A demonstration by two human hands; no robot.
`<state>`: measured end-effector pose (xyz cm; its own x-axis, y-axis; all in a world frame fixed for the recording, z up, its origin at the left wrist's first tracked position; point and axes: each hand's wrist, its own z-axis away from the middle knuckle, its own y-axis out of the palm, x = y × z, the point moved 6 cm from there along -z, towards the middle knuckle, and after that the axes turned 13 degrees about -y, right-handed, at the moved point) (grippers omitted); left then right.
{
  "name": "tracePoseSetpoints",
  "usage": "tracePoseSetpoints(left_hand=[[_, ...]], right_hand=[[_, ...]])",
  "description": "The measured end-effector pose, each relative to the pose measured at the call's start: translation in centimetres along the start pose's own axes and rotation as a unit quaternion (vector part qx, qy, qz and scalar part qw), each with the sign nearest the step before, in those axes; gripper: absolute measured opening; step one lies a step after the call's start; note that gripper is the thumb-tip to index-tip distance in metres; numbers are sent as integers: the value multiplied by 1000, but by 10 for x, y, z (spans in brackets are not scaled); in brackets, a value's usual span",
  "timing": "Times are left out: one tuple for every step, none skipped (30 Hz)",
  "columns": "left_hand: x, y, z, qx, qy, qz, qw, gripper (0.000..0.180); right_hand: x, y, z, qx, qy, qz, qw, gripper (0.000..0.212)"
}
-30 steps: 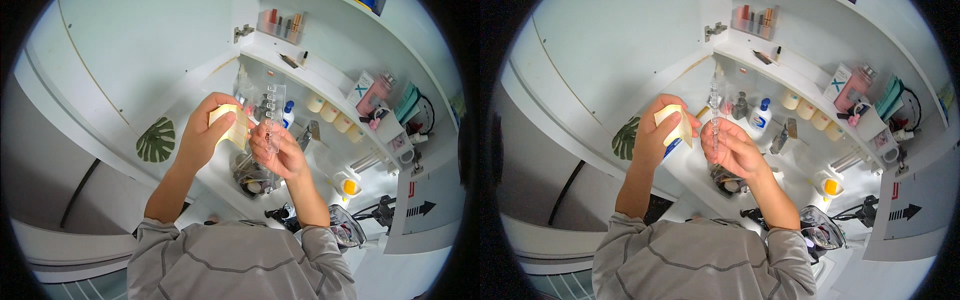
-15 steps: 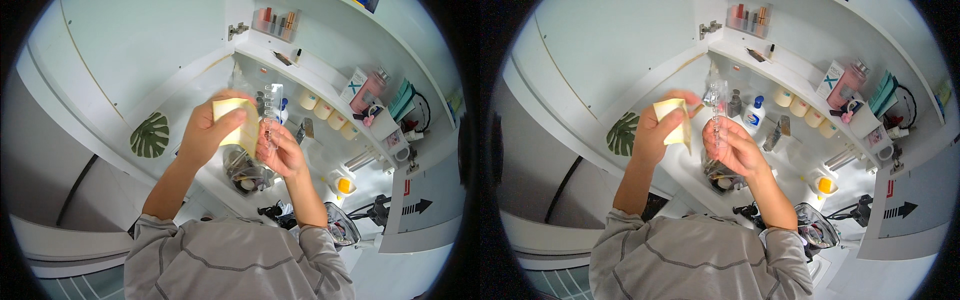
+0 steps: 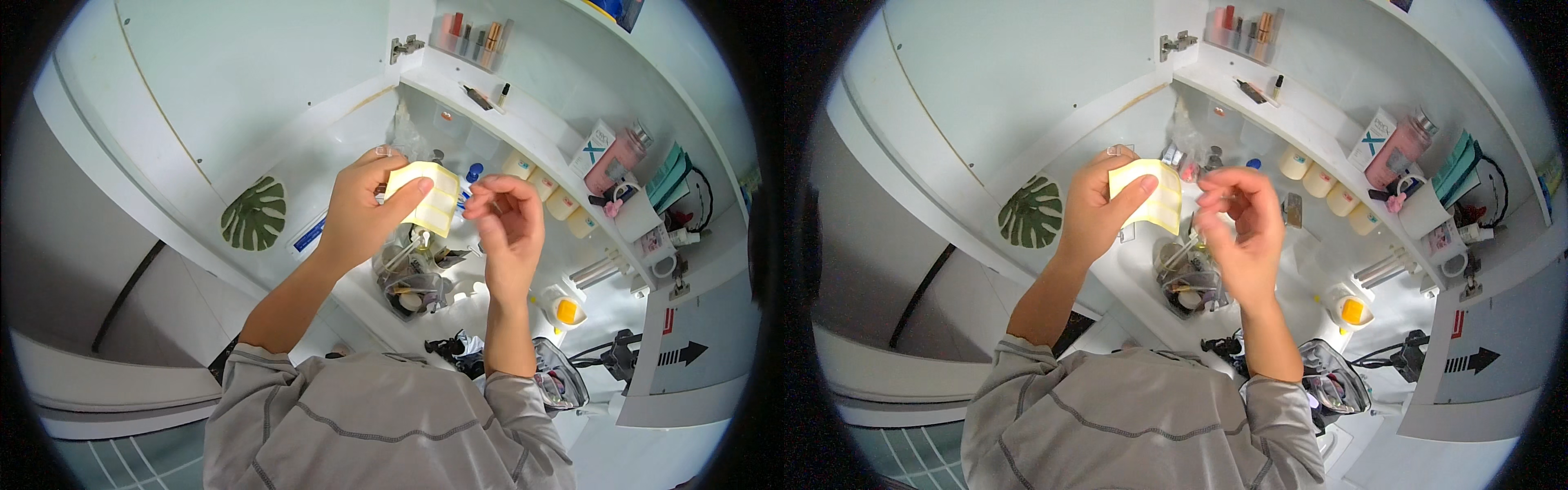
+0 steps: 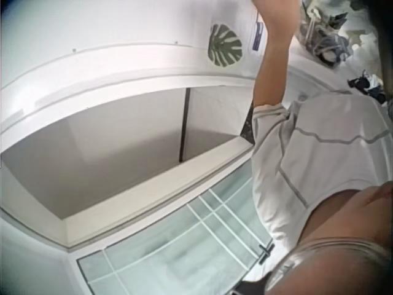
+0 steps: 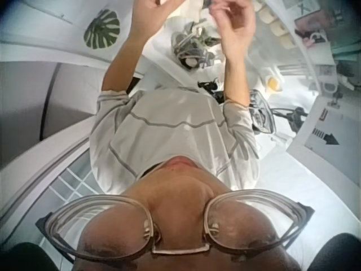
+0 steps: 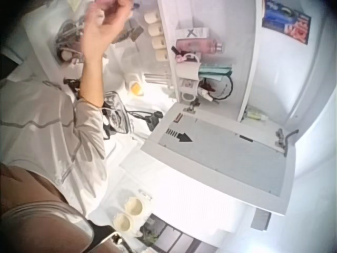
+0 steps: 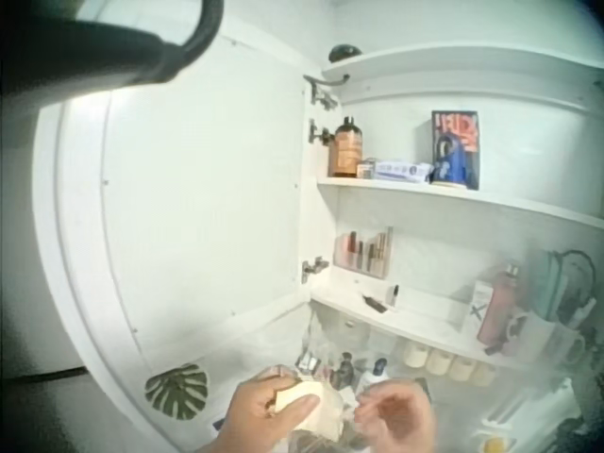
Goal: The person removes a black plastic bag from a wall-mounted cabinet door and places it in a sink. They then peel the backing off a clear plastic hook strip and press it onto the inside of the cabinet door. The person repeats this process with a second hook strip, peeling the backing and adhering it to the door.
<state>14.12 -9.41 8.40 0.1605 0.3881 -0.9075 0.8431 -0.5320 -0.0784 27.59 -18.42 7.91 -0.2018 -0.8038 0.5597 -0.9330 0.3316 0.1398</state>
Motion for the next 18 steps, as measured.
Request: tracePoseSetpoints(left_hand=[[-2, 3, 2, 10, -1, -1, 1000, 16], [-5, 5, 4, 21, -1, -1, 1000, 16], [-8, 8, 4, 32, 2, -2, 999, 16], [-10, 9, 5, 42, 8, 2, 999, 16], [-12, 8, 7, 51, 14, 5, 999, 16], [-13, 8, 7, 59, 21, 9, 998, 16], [-14, 8, 7, 67, 19, 33, 997, 16], [-15, 9, 7, 75, 17, 57, 995, 16], [-14, 9, 7, 83, 13, 79, 993, 16], [-15, 9, 6, 87, 23, 65, 994, 15], [-15, 9, 5, 92, 33, 50, 994, 15], [-16, 9, 4, 96, 43, 36, 994, 14], [-17, 9, 4, 86, 67, 17, 994, 14], [-19, 8, 3, 75, 91, -2, 993, 14], [-20, 8, 3, 65, 115, -21, 991, 13], [-21, 8, 3, 67, 122, -32, 990, 13], [-24, 8, 4, 69, 129, -43, 988, 13], [-26, 8, 5, 72, 137, -53, 987, 12]], right_hand=[[10, 11, -3, 21, -48, 39, 998, 22], [17, 18, -4, 42, -95, 78, 992, 22], [14, 18, -7, 43, -85, 81, 992, 25], [11, 16, -8, 23, -72, 49, 996, 25], [8, 14, -9, 3, -60, 17, 998, 25], [6, 13, -10, -13, -48, -16, 999, 24], [9, 13, -12, -28, -45, -6, 999, 19], [12, 13, -15, -10, -79, 56, 995, 17], [15, 14, -16, 7, -110, 116, 987, 15], [17, 14, -17, 25, -142, 176, 974, 13], [21, 16, -18, 51, -170, 232, 957, 13], [25, 17, -20, 78, -197, 286, 934, 13], [28, 20, -21, 104, -223, 340, 908, 13], [28, 20, -22, 107, -205, 319, 919, 15], [27, 20, -23, 109, -187, 298, 930, 16], [26, 20, -24, 112, -169, 276, 940, 18], [24, 20, -25, 119, -145, 253, 949, 18], [22, 19, -26, 126, -120, 230, 958, 18]])
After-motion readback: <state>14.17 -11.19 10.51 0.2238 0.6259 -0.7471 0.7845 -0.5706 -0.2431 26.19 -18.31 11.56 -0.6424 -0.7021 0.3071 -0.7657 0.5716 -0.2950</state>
